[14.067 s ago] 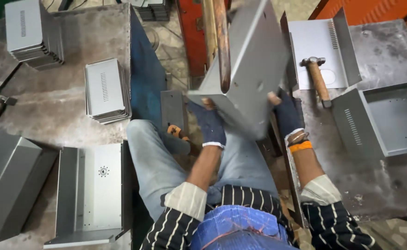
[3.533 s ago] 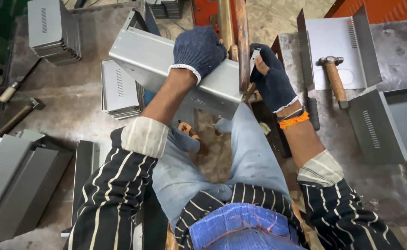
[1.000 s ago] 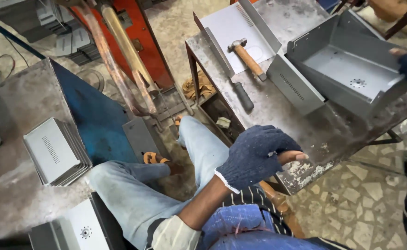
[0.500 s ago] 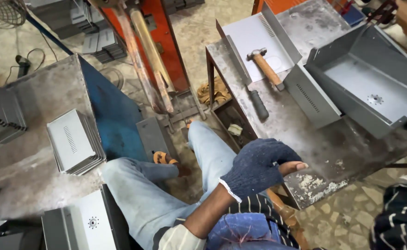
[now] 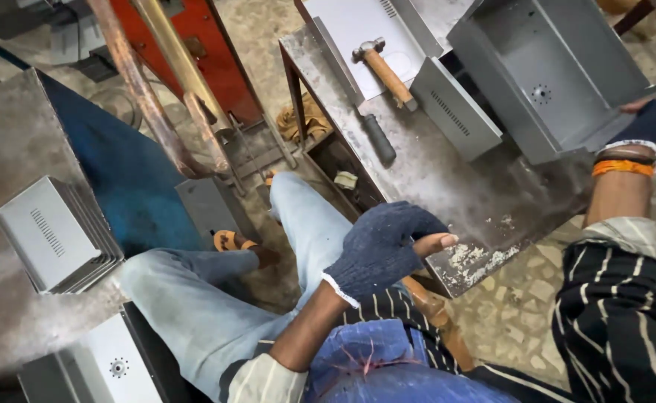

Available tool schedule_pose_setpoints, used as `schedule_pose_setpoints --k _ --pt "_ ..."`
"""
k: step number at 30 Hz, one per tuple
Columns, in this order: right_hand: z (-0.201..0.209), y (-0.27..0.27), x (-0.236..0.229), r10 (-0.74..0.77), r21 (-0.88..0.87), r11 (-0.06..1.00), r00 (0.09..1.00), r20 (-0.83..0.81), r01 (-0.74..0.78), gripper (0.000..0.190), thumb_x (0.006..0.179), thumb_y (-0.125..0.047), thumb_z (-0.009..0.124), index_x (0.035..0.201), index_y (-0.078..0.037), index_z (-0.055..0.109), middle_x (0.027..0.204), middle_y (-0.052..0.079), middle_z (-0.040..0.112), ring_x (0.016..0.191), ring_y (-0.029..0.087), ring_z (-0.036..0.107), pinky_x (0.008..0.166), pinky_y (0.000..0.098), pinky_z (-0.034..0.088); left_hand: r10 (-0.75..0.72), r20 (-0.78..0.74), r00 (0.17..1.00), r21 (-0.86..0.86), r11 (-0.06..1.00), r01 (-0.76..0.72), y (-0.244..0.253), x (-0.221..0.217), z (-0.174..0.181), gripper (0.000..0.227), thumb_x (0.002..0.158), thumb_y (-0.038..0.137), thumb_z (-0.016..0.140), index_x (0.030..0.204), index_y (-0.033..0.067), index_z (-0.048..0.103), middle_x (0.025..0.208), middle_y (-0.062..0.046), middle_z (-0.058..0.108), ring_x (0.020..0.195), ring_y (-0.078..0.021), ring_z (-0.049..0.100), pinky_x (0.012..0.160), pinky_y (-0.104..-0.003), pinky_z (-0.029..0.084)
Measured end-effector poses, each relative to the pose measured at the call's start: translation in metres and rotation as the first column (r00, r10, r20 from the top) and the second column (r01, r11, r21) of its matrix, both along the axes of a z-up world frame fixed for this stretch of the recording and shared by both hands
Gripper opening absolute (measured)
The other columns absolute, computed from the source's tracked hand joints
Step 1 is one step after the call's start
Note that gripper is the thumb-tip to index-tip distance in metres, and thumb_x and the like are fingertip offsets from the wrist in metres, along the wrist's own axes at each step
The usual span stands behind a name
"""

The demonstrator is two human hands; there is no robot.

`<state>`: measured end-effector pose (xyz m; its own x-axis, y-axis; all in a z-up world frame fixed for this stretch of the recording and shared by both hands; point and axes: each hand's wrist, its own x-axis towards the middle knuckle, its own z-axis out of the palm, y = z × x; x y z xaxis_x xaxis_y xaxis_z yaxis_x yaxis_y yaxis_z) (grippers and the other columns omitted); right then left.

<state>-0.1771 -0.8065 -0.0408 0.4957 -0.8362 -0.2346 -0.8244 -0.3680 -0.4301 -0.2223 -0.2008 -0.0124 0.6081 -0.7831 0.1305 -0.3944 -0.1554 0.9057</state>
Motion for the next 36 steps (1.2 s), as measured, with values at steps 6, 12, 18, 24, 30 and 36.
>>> schedule_pose_setpoints --k 6,12,18,24,30,36 --pt "-0.079 -0.030 0.012 -0.052 -0.080 0.996 0.990 -0.128 0.042 0.037 0.081 -0.031 0.086 0.077 -0.002 0.063 0.078 0.018 0.064 0.076 0.032 0.066 0.068 0.0503 0.053 0.050 -0.016 0.999 -0.091 0.995 -0.051 -0.003 0.002 -0.008 0.029 0.090 0.040 0.076 0.092 0.0114 0.079 0.080 -0.006 0.073 0.070 -0.0212 0.070 0.067 -0.035 0.054" --pt "-0.273 -0.223 0.011 -0.129 -0.169 0.982 0.963 -0.236 0.090 0.038 0.077 -0.029 0.090 0.076 -0.002 0.064 0.079 0.019 0.065 0.077 0.034 0.067 0.069 0.0523 0.054 0.068 -0.035 0.997 -0.127 0.989 -0.072 0.001 -0.002 -0.009 0.029 0.091 0.039 0.076 0.092 0.0105 0.078 0.080 -0.007 0.072 0.074 -0.0222 0.069 0.069 -0.036 0.054" --pt "-0.187 -0.018 -0.025 0.334 -0.638 0.759 0.918 0.213 -0.128 0.017 0.089 -0.007 0.076 0.100 0.002 0.067 0.100 0.020 0.068 0.092 0.034 0.067 0.079 0.0471 0.055 0.084 -0.038 0.996 -0.159 0.983 -0.089 0.011 0.003 -0.020 0.023 0.096 0.033 0.073 0.094 0.0096 0.077 0.082 -0.007 0.072 0.078 -0.0222 0.071 0.073 -0.037 0.056" --pt "-0.132 0.282 0.008 0.501 -0.221 0.778 0.369 0.783 -0.588 0.013 0.105 -0.004 0.068 0.094 0.000 0.062 0.090 0.004 0.066 0.085 0.011 0.060 0.080 0.0288 0.052 0.191 -0.283 0.940 -0.222 0.940 -0.258 0.040 0.022 -0.031 0.019 0.100 0.021 0.064 0.110 0.0090 0.074 0.096 -0.005 0.077 0.087 -0.0141 0.075 0.078 -0.029 0.060" --pt "-0.132 0.565 -0.002 0.866 0.005 0.123 0.110 0.488 -0.992 0.022 0.088 -0.022 0.071 0.103 -0.007 0.075 0.090 0.015 0.076 0.082 0.029 0.074 0.074 0.0386 0.056 0.779 -0.184 0.600 -0.010 0.609 -0.793 0.135 0.034 -0.081 0.020 0.093 0.020 0.073 0.108 0.0076 0.078 0.094 -0.006 0.078 0.078 -0.0131 0.072 0.072 -0.029 0.058" --pt "-0.073 0.695 -0.003 0.768 -0.096 -0.256 -0.262 0.584 -0.962 0.022 0.092 -0.030 0.070 0.100 -0.010 0.073 0.091 0.014 0.075 0.084 0.033 0.071 0.073 0.0417 0.053 0.938 0.342 0.057 0.017 0.054 -0.998 0.296 -0.031 -0.154 0.025 0.093 0.011 0.070 0.116 0.0020 0.075 0.108 -0.018 0.076 0.099 -0.0324 0.073 0.087 -0.039 0.055"
